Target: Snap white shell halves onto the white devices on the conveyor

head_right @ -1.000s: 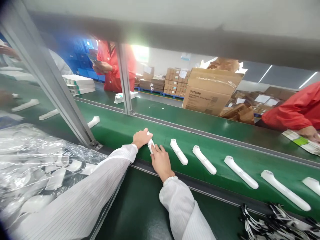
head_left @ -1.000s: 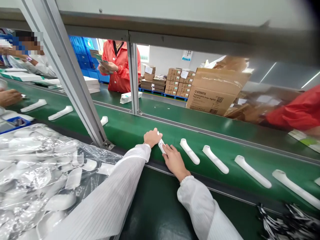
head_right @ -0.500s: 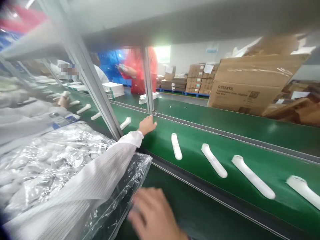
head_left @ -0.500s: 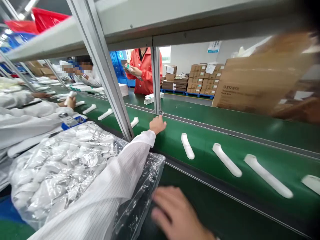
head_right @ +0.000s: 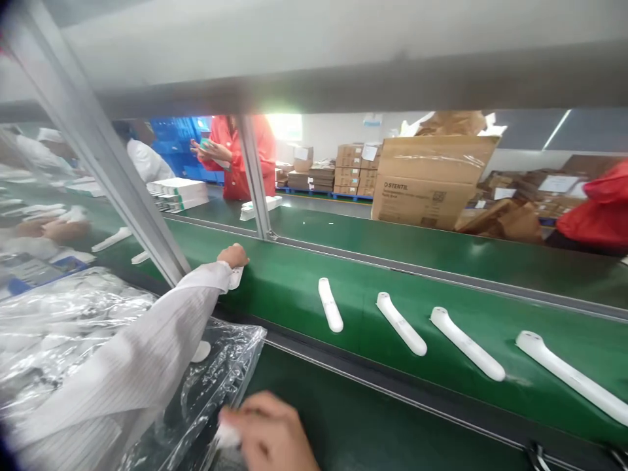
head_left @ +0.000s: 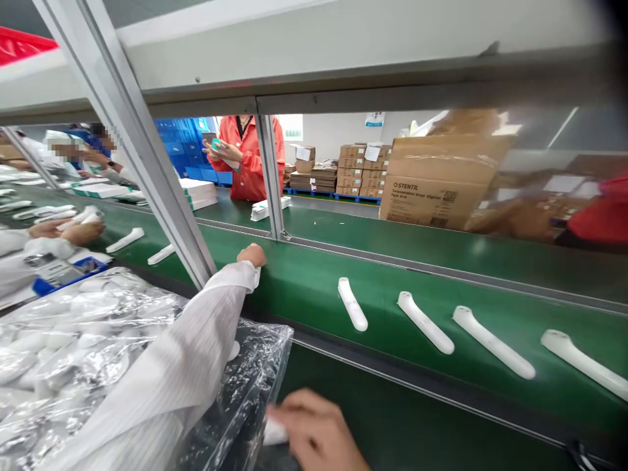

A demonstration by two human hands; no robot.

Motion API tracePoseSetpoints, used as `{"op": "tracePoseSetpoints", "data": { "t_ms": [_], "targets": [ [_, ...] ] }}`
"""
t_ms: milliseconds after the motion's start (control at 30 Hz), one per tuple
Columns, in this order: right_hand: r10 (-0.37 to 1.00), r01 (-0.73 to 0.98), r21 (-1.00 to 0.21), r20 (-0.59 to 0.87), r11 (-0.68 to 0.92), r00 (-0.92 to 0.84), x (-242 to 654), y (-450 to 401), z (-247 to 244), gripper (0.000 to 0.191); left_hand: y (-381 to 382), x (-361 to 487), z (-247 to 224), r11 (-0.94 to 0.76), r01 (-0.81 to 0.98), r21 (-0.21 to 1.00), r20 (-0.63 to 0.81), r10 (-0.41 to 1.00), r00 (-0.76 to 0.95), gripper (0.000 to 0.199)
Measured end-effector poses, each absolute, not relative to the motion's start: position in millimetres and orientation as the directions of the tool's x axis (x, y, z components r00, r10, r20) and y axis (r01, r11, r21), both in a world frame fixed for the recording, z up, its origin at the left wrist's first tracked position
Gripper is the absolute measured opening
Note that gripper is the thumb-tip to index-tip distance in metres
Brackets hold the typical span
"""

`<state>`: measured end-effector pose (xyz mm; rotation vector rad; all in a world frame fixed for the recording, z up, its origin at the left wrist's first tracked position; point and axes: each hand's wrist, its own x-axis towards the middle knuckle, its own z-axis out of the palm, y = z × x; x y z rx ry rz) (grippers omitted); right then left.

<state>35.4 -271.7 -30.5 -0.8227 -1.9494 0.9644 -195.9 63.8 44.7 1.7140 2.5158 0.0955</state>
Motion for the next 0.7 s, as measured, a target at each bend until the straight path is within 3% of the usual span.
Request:
{"op": "tracePoseSetpoints", "data": {
  "t_ms": [133,233,333,467,700],
  "targets": [
    [0.915,0.303,-0.868,0.338,0.394,-0.222,57,-207,-14,0.043,48,-143,53,0.214,0.959,0.184,-0.121,0.973,-0.195,0.04],
    [0.917,0.569,-0.722,0.357,0.393,-0.18,60,-159,-14,0.044,28,-106,39,0.155,0.96,0.235,-0.206,0.973,-0.106,0.036],
    [0.925,0.785,-0.509,0.314,0.354,-0.214,54,-129,-20,0.044,16,-88,16,0.135,0.966,0.221,-0.124,0.986,-0.109,0.041],
    [0.913,0.848,-0.354,0.26,0.394,-0.315,51,-118,-24,0.041,12,-87,-3,0.15,0.959,0.239,-0.076,0.988,-0.135,0.046],
    [0.934,0.894,-0.287,0.204,0.345,-0.294,57,-112,-15,0.036,7,-67,6,0.027,0.976,0.216,-0.133,0.991,0.002,0.048]
  ]
}}
